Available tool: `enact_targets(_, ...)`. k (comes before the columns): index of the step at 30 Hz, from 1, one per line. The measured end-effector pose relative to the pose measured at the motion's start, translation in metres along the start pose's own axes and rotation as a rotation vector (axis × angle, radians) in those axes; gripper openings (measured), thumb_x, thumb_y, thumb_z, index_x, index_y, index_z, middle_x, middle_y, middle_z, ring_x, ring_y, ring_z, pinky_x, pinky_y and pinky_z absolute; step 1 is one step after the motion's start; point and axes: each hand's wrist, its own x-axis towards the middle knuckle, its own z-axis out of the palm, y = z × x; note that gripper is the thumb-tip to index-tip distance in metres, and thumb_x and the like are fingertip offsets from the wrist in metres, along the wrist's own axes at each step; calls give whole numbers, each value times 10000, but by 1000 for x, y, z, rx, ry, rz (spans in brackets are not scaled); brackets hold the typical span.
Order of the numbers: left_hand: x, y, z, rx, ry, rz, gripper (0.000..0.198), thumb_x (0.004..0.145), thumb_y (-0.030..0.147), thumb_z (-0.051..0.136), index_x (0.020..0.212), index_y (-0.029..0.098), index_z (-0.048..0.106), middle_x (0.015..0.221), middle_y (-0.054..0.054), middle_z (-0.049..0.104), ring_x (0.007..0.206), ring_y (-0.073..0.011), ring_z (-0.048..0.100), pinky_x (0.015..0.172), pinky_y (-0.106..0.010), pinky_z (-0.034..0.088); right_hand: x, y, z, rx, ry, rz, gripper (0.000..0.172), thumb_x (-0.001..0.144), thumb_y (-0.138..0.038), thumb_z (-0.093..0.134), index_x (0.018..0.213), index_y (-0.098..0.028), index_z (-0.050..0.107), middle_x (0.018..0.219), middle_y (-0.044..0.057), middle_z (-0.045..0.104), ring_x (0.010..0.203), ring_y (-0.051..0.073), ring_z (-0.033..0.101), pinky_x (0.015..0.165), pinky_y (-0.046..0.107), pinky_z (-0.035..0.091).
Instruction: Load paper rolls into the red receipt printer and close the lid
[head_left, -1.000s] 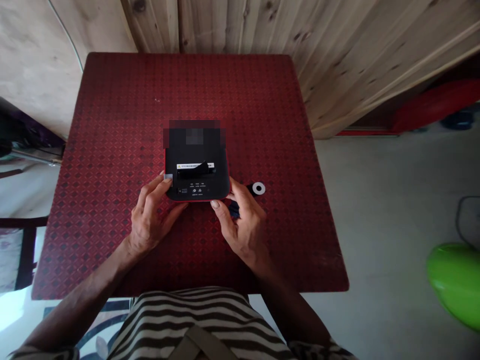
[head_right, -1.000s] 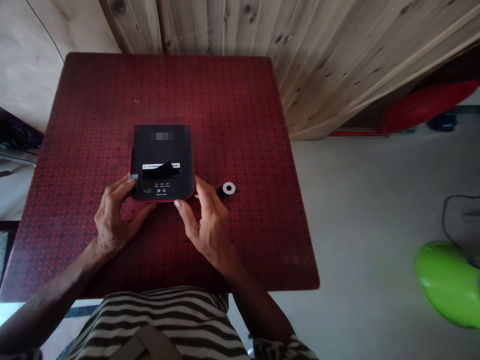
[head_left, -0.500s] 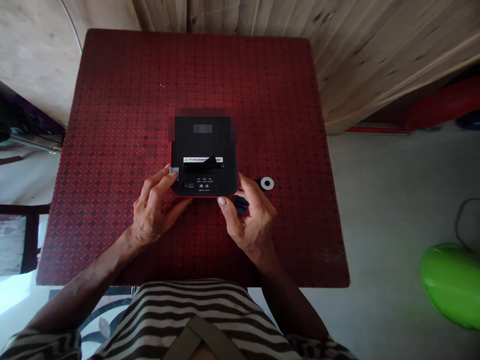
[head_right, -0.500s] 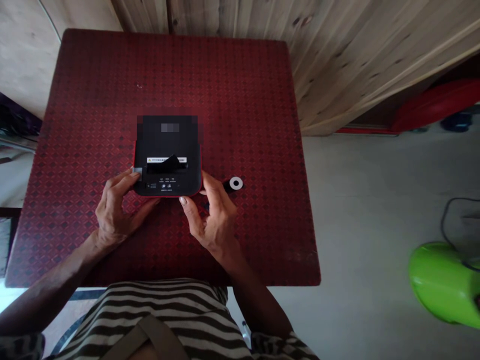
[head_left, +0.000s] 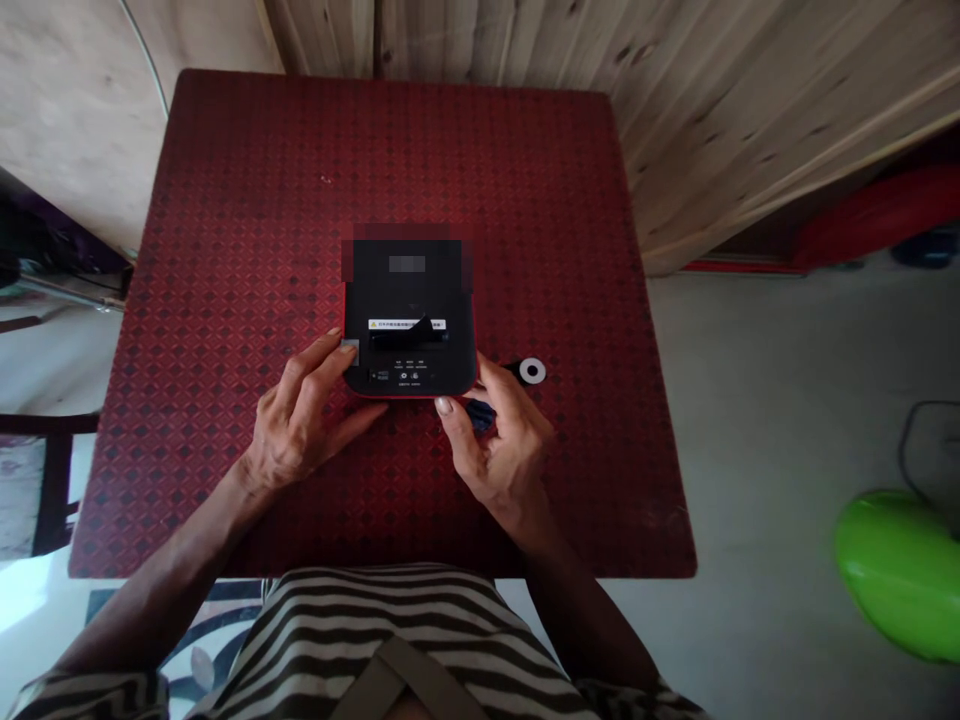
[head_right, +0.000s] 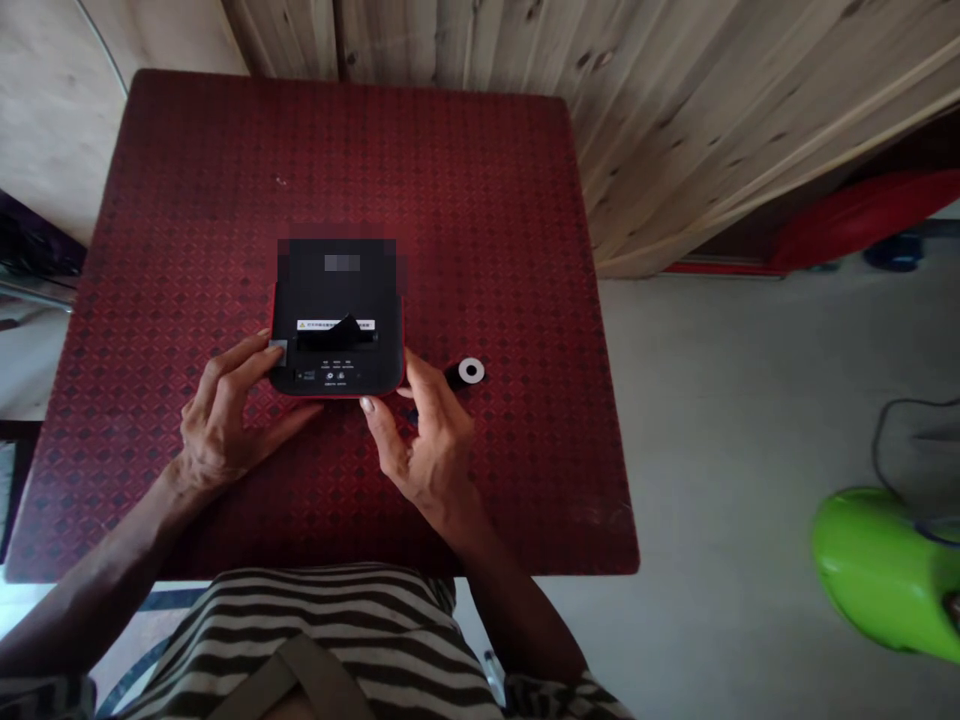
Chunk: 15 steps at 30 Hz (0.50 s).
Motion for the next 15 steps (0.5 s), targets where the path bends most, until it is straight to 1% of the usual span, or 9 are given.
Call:
enact_targets(4,5,3,-7,78,28,-23,754,851,477,875,1480,244,532,1398,-111,703,1189,-262,753,987,-347,654,-1,-1,0,-12,1,-10,456,995,-322,696,1434,-245,602,1300,117,766,1060,247,779,868,419,707)
enact_targets(6,8,5,-9,87,21,-18,709,856,500,865,1444,253,556,1413,-111,694,1205,-266,747,995,-356,651,-1,-1,0,-12,8,-13,452,993,-322,696,1430,-246,604,1294,113,768,1042,245,783,867,417,707)
enact_targets(9,12,5,-11,66,3,-21,648,865,501,856,1397,257,579,1434,-115,676,1228,-260,734,1005,-361,651,-1,-1,0,3,19,-6,423,989,-320,696,1397,-238,622,1261,110,778,1015,239,786,848,407,709)
enact_targets(12,14,5,-11,27,11,-46,587,856,485,867,1338,275,603,1454,-108,653,1219,-259,730,972,-361,661,0,0,0,23,13,8,412,986,-319,694,1383,-229,627,1245,116,777,996,234,786,839,404,709)
enact_targets(15,14,4,-9,-6,19,-75,581,836,502,879,1305,284,615,1470,-113,623,1223,-274,718,949,-383,667,0,0,1,50,13,9,409,986,-319,695,1379,-230,626,1241,119,775,994,233,786,830,403,710)
